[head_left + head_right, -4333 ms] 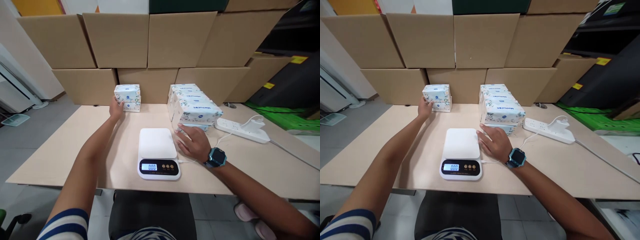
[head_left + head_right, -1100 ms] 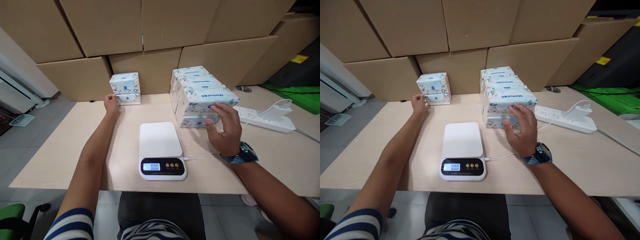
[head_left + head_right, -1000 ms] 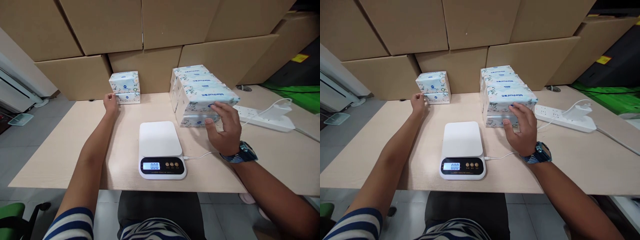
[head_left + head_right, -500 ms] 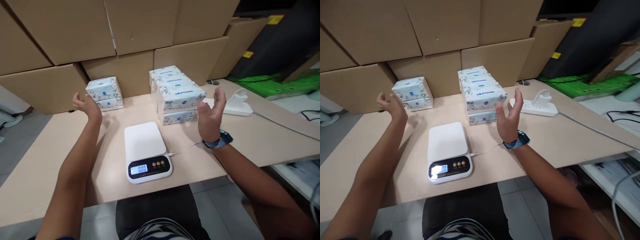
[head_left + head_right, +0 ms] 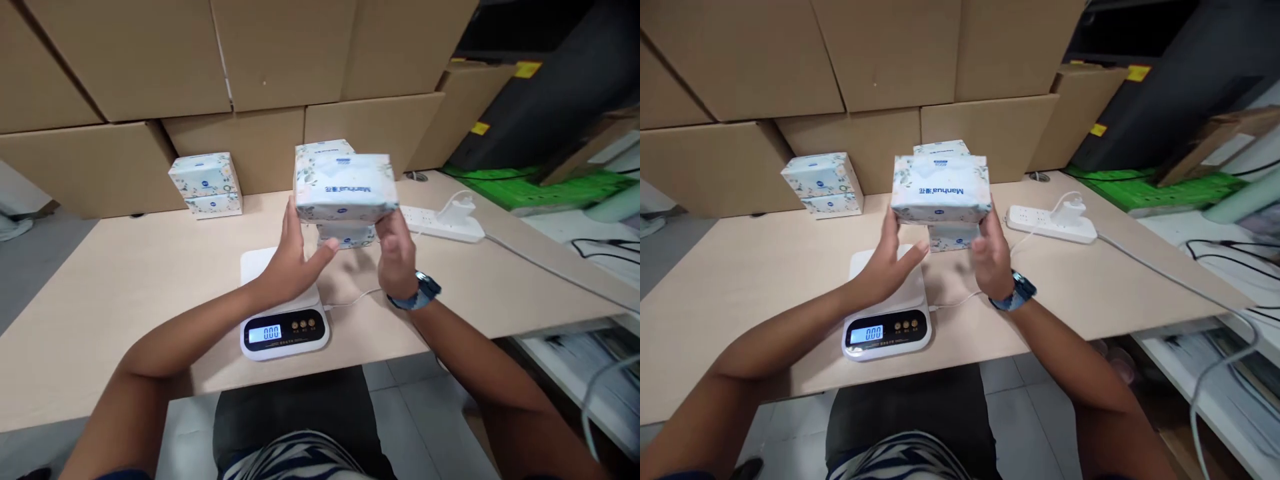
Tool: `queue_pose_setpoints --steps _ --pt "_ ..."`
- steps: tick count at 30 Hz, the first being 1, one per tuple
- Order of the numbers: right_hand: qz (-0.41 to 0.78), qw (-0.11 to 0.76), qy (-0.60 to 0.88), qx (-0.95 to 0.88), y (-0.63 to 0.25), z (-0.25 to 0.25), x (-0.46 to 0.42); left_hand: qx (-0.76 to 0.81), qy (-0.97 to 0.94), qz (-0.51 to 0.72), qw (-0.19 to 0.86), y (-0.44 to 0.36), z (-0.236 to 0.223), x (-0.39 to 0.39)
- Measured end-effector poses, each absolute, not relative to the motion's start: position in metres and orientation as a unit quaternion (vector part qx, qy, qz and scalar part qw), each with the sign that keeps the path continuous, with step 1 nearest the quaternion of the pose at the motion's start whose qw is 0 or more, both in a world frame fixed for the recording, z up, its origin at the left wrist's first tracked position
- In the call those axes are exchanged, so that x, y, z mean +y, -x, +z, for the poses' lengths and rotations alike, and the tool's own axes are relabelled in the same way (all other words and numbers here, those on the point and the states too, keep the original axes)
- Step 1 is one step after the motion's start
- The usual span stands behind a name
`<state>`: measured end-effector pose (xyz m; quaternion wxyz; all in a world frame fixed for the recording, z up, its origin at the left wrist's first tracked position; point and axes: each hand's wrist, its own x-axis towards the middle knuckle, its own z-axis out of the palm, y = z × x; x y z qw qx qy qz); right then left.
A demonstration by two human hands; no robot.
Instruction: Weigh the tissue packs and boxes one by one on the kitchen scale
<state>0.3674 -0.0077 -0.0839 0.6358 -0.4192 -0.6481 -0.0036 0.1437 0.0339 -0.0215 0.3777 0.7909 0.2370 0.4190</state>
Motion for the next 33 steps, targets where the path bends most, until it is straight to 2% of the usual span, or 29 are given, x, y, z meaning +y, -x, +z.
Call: queue_pose_setpoints --steps 4,7,10,15,22,26,29,33 --pt "-0.042 0.599 0.320 -0.733 -0.340 -0.080 -0.049 0.214 -0.817 0.476 0.246 -0.072 -0.001 0.002" --pt "-0.030 0.529 0.281 -0.800 -0.327 -0.081 -0.067 0.194 -0.760 0.574 0.235 -0.036 -0.011 0.004" --pt "0.015 0.489 0.253 -0.834 -0.318 -0.083 -0.070 0.240 -0.676 0.655 0.238 -0.017 -0.040 0.025" --pt "0.039 0.471 0.271 -0.839 -0.321 -0.092 -0.057 0.305 -0.689 0.603 0.261 -0.011 -0.073 0.038" --pt "0.069 0.510 0.404 -0.756 -0.343 -0.099 -0.044 0.332 -0.633 0.580 0.390 -0.026 -0.070 0.021" --pt "0.047 0.487 0.447 -0.749 -0.351 -0.099 -0.041 0.329 -0.604 0.569 0.450 -0.033 -0.077 0.020" --pt "0.036 0.444 0.464 -0.765 -0.354 -0.100 -0.041 0.323 -0.594 0.577 0.458 -0.034 -0.081 0.022" --pt "0.028 0.430 0.454 -0.780 -0.352 -0.104 -0.040 0.332 -0.615 0.571 0.431 -0.032 -0.080 0.025"
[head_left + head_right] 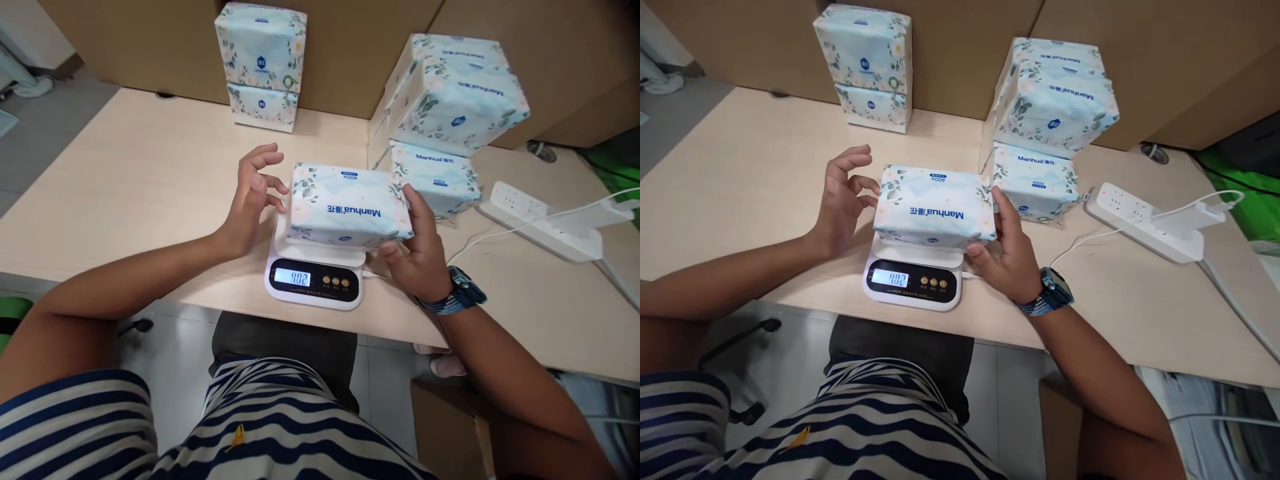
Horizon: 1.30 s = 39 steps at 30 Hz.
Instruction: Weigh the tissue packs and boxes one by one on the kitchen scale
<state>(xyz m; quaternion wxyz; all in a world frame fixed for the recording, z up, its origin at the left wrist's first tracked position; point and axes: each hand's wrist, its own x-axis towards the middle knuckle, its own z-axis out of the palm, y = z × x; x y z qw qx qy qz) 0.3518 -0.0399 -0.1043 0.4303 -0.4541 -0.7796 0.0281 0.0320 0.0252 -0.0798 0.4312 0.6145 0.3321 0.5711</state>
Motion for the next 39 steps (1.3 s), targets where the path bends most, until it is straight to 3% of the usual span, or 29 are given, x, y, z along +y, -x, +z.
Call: queue_pose_setpoints --steps 11,31,39 --pt "0.008 0.440 0.459 -0.772 -0.338 -0.111 -0.043 0.397 -0.551 0.546 0.491 -0.032 -0.076 0.033" --pt "0.017 0.422 0.462 -0.780 -0.358 -0.099 -0.038 0.473 -0.522 0.558 0.439 -0.038 -0.064 0.034" --pt "-0.103 0.312 0.462 -0.824 -0.362 -0.090 -0.036 0.463 -0.497 0.554 0.481 -0.039 -0.061 0.037"
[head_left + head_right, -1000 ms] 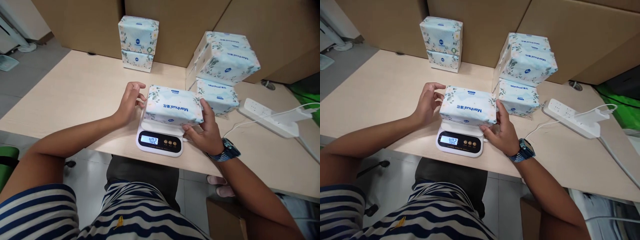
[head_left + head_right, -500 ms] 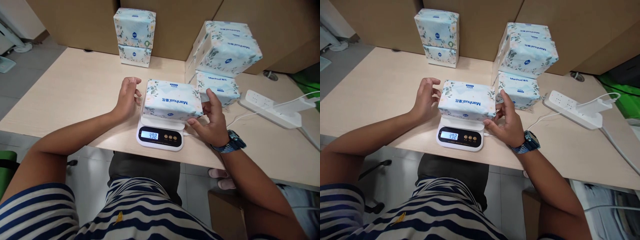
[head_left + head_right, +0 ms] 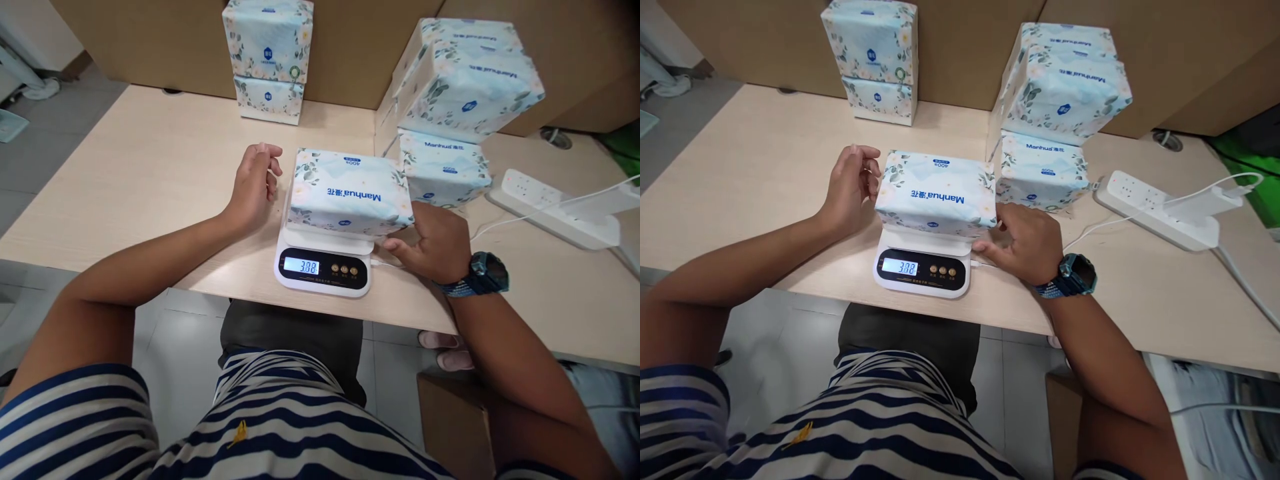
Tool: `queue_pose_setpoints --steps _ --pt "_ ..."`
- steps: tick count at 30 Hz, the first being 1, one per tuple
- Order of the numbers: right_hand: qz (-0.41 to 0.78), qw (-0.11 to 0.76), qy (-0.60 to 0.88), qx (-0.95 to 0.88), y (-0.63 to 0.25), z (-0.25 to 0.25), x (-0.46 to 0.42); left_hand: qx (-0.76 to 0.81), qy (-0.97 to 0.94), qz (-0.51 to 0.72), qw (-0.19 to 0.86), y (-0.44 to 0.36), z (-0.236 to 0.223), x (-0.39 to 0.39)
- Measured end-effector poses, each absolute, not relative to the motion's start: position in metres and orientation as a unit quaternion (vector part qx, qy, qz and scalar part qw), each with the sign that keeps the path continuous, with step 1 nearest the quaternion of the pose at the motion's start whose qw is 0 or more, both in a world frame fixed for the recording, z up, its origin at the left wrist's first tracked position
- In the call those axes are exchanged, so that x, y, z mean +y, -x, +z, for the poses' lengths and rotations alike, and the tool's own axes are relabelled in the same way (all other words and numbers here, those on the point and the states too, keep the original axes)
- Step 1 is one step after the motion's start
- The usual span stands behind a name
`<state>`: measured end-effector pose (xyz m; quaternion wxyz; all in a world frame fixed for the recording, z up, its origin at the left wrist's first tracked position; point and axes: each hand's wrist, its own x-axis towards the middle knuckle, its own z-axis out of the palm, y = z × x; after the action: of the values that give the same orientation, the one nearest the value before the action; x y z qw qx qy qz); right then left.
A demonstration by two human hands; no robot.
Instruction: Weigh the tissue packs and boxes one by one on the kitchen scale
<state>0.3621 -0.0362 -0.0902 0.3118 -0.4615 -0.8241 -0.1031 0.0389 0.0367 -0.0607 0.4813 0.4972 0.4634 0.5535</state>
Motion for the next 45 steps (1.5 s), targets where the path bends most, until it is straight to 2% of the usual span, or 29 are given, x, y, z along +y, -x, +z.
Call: queue_pose_setpoints --steps 6,11,22,29,35,45 --pt "-0.107 0.260 0.483 -0.829 -0.364 -0.092 -0.036 0.451 -0.483 0.531 0.530 -0.039 -0.053 0.036" --pt "-0.097 0.268 0.488 -0.825 -0.360 -0.094 -0.037 0.474 -0.467 0.477 0.574 -0.037 -0.044 0.038" --pt "-0.105 0.289 0.463 -0.831 -0.361 -0.095 -0.036 0.469 -0.411 0.482 0.615 -0.034 -0.043 0.043" --pt "-0.089 0.261 0.497 -0.823 -0.364 -0.096 -0.034 0.466 -0.484 0.496 0.549 -0.033 -0.056 0.046" --pt "-0.096 0.284 0.482 -0.823 -0.364 -0.094 -0.035 0.449 -0.604 0.537 0.381 -0.037 -0.063 0.037" --pt "-0.058 0.274 0.495 -0.823 -0.357 -0.086 -0.037 0.470 -0.605 0.520 0.377 -0.038 -0.055 0.029"
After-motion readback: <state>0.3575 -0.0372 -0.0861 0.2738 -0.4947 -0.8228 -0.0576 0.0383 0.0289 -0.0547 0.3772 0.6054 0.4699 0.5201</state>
